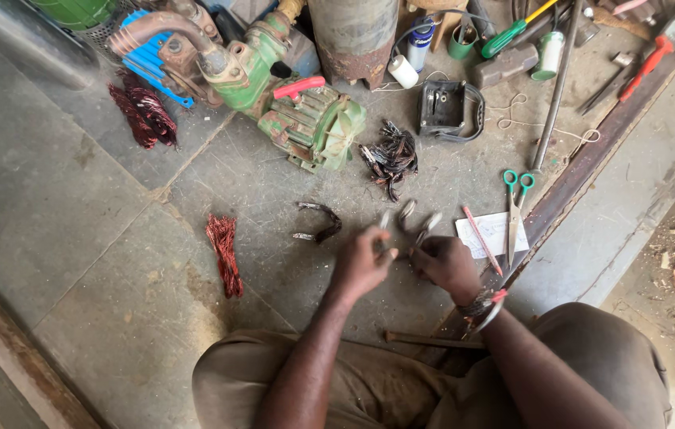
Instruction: The person sits on the floor and uses their hands to strip and twist the ends of small U-shaped electrical components. They handle several of these components one by one, preparing the wire ends.
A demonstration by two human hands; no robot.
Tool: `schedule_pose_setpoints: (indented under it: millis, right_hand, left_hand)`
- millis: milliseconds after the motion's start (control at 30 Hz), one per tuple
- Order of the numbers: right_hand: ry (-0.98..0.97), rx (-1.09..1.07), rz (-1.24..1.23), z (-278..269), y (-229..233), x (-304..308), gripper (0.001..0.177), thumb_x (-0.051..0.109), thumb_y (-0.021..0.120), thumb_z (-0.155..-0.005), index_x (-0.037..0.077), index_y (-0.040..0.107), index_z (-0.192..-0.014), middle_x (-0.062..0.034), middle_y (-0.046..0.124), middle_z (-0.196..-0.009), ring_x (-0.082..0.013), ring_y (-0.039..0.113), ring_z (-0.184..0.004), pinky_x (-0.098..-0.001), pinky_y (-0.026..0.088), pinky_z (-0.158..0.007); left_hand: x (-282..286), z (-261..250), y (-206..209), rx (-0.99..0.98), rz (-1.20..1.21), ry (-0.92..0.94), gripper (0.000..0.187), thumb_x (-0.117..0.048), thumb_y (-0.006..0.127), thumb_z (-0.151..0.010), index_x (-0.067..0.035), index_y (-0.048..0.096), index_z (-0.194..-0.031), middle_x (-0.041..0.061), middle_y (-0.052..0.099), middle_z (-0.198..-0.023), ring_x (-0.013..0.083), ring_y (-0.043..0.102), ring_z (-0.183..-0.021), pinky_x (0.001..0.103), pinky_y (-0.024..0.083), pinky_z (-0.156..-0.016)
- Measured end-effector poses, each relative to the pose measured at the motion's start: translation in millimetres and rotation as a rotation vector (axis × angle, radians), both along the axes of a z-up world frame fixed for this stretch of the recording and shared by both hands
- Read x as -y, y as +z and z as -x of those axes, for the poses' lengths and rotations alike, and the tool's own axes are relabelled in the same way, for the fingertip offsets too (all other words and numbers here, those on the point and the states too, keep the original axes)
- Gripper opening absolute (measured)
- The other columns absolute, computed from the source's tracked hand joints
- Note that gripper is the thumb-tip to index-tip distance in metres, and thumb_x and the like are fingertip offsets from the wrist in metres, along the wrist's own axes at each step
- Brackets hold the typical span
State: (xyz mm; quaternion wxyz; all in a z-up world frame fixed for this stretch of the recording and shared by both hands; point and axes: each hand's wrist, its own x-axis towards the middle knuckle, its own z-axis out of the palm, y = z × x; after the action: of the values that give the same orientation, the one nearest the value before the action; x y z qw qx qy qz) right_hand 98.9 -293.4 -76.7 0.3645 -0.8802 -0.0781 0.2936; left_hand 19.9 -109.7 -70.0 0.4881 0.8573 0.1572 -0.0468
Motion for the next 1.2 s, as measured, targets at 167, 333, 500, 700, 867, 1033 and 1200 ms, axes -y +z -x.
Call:
schedule_pose_setpoints:
  millis: [167,333,500,700,867,1033,1200]
  right_hand:
    - [0.115,-0.344,-0.117,-19,20,29,0.024,0.029,0.073,-0.09,0.007,0.08,-0.09,-0.0089,0.079,-0.079,-0.0168,0.074,-0.068,-0.0298,0.057,-0.056]
    - [0.175,0.101,-0.065,-28,40,38,0.023,0.026,0.07,-0.088,0.014,0.078,-0.107,-0.0048,0.08,-0.086,-0.0167,0.076,-0.065,-0.0329,0.063,-0.059]
    - [0.264,0.373,-0.161,-6,47,15,0.031,0.019,0.072,-0.083,0.022,0.077,-0.114,-0.0097,0.079,-0.083,-0.02,0.076,-0.064,-0.0367,0.061,-0.061]
    - [0.352,0.431,0.151,1,38,8,0.02,0.018,0.074,-0.09,0.027,0.081,-0.106,-0.0095,0.079,-0.086,-0.0244,0.074,-0.065,-0.0396,0.059,-0.064]
    - [0.255,0.412,0.321,-21,22,24,0.029,0.009,0.066,-0.095,0.028,0.079,-0.112,-0.0092,0.079,-0.092,-0.0251,0.074,-0.064,-0.0395,0.062,-0.063]
    - [0.328,0.611,0.223,-22,18,30,0.049,-0.009,0.062,-0.081,0.022,0.08,-0.114,-0.0135,0.077,-0.103,-0.0272,0.074,-0.075,-0.0393,0.063,-0.07]
    - [0.191,0.814,0.04,-17,53,19,0.039,0.002,0.073,-0.078,0.013,0.08,-0.115,-0.0243,0.071,-0.115,-0.0335,0.071,-0.077,-0.0437,0.059,-0.065]
  left_hand:
    - [-7,4,19,-0.179,0.023,0.194,0.052,-0.017,0.087,-0.078,-0.005,0.057,-0.118,0.01,0.074,-0.089,0.0199,0.073,-0.078,0.035,0.061,-0.071]
    - [-2,4,30,-0.184,0.097,0.178,0.025,-0.01,0.073,-0.087,-0.009,0.07,-0.112,0.008,0.077,-0.091,0.0135,0.073,-0.073,0.025,0.058,-0.062]
    - [-36,8,42,-0.133,0.314,0.088,0.033,-0.008,0.063,-0.093,-0.01,0.069,-0.126,0.009,0.071,-0.114,0.0132,0.066,-0.069,0.021,0.06,-0.05]
    - [-62,14,58,-0.011,0.576,-0.057,0.045,-0.01,0.067,-0.092,-0.007,0.064,-0.137,0.011,0.074,-0.105,0.0039,0.073,-0.086,0.023,0.062,-0.058]
    - [-71,23,75,0.012,0.746,-0.16,0.044,-0.015,0.067,-0.096,-0.003,0.066,-0.139,0.006,0.074,-0.081,0.0059,0.063,-0.063,0.022,0.054,-0.053]
    - [-74,29,85,0.067,0.86,-0.157,0.045,-0.019,0.069,-0.098,-0.003,0.065,-0.14,0.004,0.072,-0.079,0.005,0.061,-0.063,0.02,0.051,-0.053]
    - [-57,27,83,0.201,0.806,-0.163,0.045,-0.022,0.075,-0.094,-0.002,0.067,-0.134,0.004,0.07,-0.079,0.0078,0.065,-0.065,0.022,0.057,-0.055]
